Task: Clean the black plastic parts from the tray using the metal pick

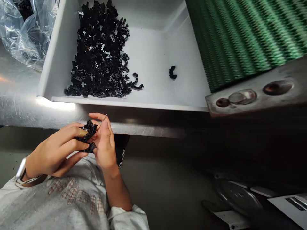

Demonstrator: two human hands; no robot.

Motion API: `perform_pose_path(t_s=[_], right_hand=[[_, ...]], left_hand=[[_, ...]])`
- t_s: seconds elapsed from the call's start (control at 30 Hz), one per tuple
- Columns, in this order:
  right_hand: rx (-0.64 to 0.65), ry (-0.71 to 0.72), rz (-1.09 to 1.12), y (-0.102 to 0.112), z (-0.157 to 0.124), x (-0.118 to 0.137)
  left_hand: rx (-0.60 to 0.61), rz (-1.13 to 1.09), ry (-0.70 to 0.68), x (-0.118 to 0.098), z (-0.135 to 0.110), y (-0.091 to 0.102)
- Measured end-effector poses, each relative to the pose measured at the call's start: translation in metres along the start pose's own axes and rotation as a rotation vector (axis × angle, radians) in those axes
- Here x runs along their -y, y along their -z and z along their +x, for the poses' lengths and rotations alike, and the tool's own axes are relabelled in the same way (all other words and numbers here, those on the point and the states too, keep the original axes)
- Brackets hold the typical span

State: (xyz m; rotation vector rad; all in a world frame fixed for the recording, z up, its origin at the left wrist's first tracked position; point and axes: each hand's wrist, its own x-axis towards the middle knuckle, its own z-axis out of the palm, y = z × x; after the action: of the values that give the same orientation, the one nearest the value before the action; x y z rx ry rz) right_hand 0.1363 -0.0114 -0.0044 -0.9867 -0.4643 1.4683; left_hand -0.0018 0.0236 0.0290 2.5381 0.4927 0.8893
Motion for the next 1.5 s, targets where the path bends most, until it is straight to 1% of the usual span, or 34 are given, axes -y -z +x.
perform_pose_path(t_s=[0.07,0.13,0.2,0.33,0.4,0.47,0.53,0.57,0.7,0.9,1.0,1.13,1.2,1.27,1.33,1.4,1.5], right_hand=[[-0.025,-0.009,0.108,-0.004,0.0,-0.003],[-0.018,-0.025,0.2,-0.007,-0.002,-0.006],[-0.005,-0.032,0.241,-0.008,-0.004,-0.007],[0.004,-0.003,0.32,-0.01,-0.004,-0.009],[0.035,0.037,0.387,-0.011,-0.001,-0.01],[0.045,0.069,0.439,-0.013,0.001,-0.01],[0.041,0.051,0.485,-0.014,0.004,-0.007],[0.033,0.021,0.51,-0.014,0.005,-0.005],[-0.037,-0.088,0.606,-0.011,0.009,0.003],[-0.169,-0.103,0.708,-0.011,0.013,0.012],[-0.197,-0.104,0.732,-0.012,0.012,0.015],[-0.185,-0.093,0.746,-0.01,0.011,0.015],[-0.183,-0.088,0.755,-0.008,0.011,0.015],[-0.183,-0.085,0.765,-0.006,0.011,0.015],[-0.189,-0.086,0.77,-0.005,0.01,0.016],[-0.2,-0.089,0.772,-0.005,0.01,0.016],[-0.219,-0.099,0.767,-0.006,0.011,0.015]], left_hand=[[0.015,0.061,-0.058,0.0,0.004,0.0],[0.034,0.106,-0.111,-0.001,0.008,0.001],[0.059,0.125,-0.153,-0.002,0.013,0.001],[0.109,0.119,-0.188,-0.005,0.016,-0.002],[0.123,0.117,-0.188,-0.006,0.016,-0.005],[0.098,0.142,-0.202,-0.008,0.015,-0.008],[0.072,0.195,-0.215,-0.01,0.014,-0.011],[0.073,0.226,-0.211,-0.012,0.013,-0.012],[0.14,0.302,-0.13,-0.021,0.01,-0.014],[0.122,0.303,-0.045,-0.031,0.006,-0.016],[0.123,0.292,-0.027,-0.03,0.003,-0.012],[0.135,0.294,0.018,-0.017,-0.008,0.002],[0.097,0.323,0.069,-0.005,-0.016,0.01],[0.068,0.406,0.146,0.01,-0.024,0.015],[0.113,0.511,0.234,0.024,-0.031,0.016],[0.203,0.578,0.307,0.035,-0.035,0.015],[0.292,0.561,0.365,0.044,-0.037,0.014]])
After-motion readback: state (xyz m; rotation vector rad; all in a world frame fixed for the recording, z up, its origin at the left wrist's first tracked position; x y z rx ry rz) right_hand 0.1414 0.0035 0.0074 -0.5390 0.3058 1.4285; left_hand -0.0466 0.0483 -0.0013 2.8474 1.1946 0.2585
